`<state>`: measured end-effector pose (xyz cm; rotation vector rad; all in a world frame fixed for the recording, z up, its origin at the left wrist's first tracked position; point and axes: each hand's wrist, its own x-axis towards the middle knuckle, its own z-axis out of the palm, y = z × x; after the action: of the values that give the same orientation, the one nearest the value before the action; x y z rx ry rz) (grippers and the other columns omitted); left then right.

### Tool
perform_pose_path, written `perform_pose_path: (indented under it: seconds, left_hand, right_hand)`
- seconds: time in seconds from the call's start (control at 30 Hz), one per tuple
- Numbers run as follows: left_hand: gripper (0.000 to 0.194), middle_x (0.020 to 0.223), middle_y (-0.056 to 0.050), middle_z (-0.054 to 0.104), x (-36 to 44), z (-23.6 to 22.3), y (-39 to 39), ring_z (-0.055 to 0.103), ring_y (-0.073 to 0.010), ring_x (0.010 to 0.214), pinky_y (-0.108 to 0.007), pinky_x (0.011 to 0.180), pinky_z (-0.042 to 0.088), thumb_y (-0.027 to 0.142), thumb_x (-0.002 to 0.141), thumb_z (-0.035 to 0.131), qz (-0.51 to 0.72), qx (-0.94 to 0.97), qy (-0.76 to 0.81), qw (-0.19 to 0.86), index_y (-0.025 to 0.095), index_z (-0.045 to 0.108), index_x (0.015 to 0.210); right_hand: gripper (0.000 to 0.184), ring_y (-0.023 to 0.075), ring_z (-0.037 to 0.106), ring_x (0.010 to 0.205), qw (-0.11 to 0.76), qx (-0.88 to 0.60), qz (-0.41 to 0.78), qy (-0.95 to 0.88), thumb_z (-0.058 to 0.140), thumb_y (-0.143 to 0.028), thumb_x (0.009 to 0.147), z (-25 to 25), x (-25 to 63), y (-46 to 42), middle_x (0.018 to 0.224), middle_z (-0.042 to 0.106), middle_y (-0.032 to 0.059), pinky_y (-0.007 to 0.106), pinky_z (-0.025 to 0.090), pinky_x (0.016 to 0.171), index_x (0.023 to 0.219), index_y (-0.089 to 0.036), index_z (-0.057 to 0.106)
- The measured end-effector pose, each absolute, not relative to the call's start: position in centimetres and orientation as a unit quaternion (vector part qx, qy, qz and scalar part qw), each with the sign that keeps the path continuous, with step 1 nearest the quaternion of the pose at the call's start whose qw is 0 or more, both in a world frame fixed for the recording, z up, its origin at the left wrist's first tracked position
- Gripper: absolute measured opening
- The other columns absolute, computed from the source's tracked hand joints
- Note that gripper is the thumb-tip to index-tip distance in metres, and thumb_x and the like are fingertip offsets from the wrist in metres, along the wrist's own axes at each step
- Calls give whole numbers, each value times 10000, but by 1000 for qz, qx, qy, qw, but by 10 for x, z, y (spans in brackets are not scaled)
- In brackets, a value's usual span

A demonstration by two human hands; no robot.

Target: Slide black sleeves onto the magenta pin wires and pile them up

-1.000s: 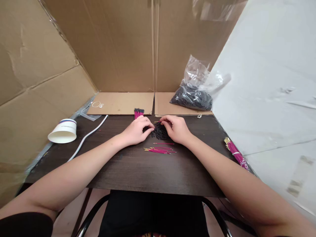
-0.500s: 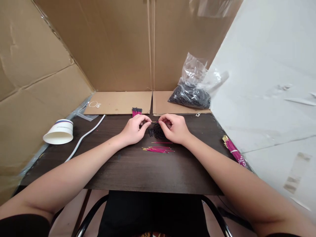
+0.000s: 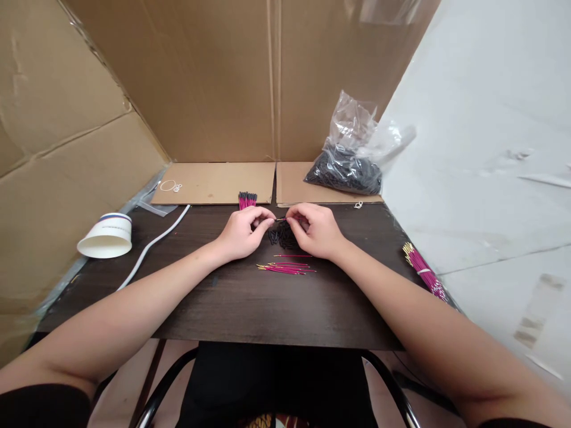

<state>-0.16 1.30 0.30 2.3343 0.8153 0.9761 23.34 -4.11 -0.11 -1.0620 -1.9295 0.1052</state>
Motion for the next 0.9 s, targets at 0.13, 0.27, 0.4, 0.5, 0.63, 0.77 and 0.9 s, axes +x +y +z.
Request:
perform_pose_path:
  seconds: [0.13, 0.27, 0.4, 0.5, 0.63, 0.77, 0.9]
  left_hand:
    - [148, 901, -41, 774, -1, 4, 11, 578, -122, 721, -302, 774, 486, 218, 1037, 644, 363, 841, 309, 255, 155, 775, 1006]
    - [151, 887, -44, 776, 0, 5, 8, 578, -120, 708, -294, 747, 481, 217, 1026, 655, 364, 838, 304, 270, 155, 786, 984]
    - [153, 867, -45, 770, 1, 5, 5, 571, -117, 700, -285, 722, 471, 231, 1020, 665, 358, 834, 305, 289, 151, 793, 994]
    - [159, 846, -41, 760, 2, 6, 4, 547, -112, 683, -280, 700, 457, 242, 1017, 663, 356, 829, 311, 299, 151, 792, 994]
    - [166, 824, -39, 744, 2, 6, 5, 529, -113, 673, -278, 676, 440, 252, 1011, 652, 359, 827, 312, 301, 150, 777, 972]
    - [176, 826, -44, 738, 2, 6, 6, 526, -117, 671, -277, 659, 436, 276, 1013, 650, 355, 823, 318, 310, 154, 772, 980]
    - [176, 842, -47, 734, 2, 6, 6, 540, -118, 690, -276, 677, 441, 273, 1020, 631, 346, 824, 317, 316, 149, 745, 970]
  right_hand:
    - [45, 144, 590, 684, 446, -416, 29, -792, 663, -165, 1028, 0, 234, -42, 842, 710, 25, 302, 470, 667, 999, -183, 693]
    - [47, 138, 573, 688, 434, -405, 35, -804, 652, -158, 1042, 1, 231, -43, 856, 701, 23, 297, 466, 665, 1019, -182, 686]
    - [54, 135, 551, 682, 423, -395, 40, -814, 634, -162, 1056, 1, 229, -45, 843, 676, 21, 296, 460, 656, 1040, -180, 683]
    - [54, 139, 560, 683, 424, -399, 44, -812, 631, -176, 1058, 0, 229, -46, 851, 684, 26, 301, 464, 655, 1040, -182, 682]
    - [48, 152, 576, 681, 429, -415, 51, -801, 637, -194, 1045, 0, 230, -46, 863, 709, 39, 318, 472, 653, 1025, -190, 680]
    - [54, 159, 574, 677, 427, -425, 59, -796, 631, -208, 1037, 1, 229, -46, 863, 715, 43, 329, 471, 653, 1014, -194, 678]
    - [32, 153, 561, 674, 428, -421, 63, -797, 643, -201, 1024, 1, 230, -46, 841, 695, 32, 321, 460, 649, 1011, -193, 671]
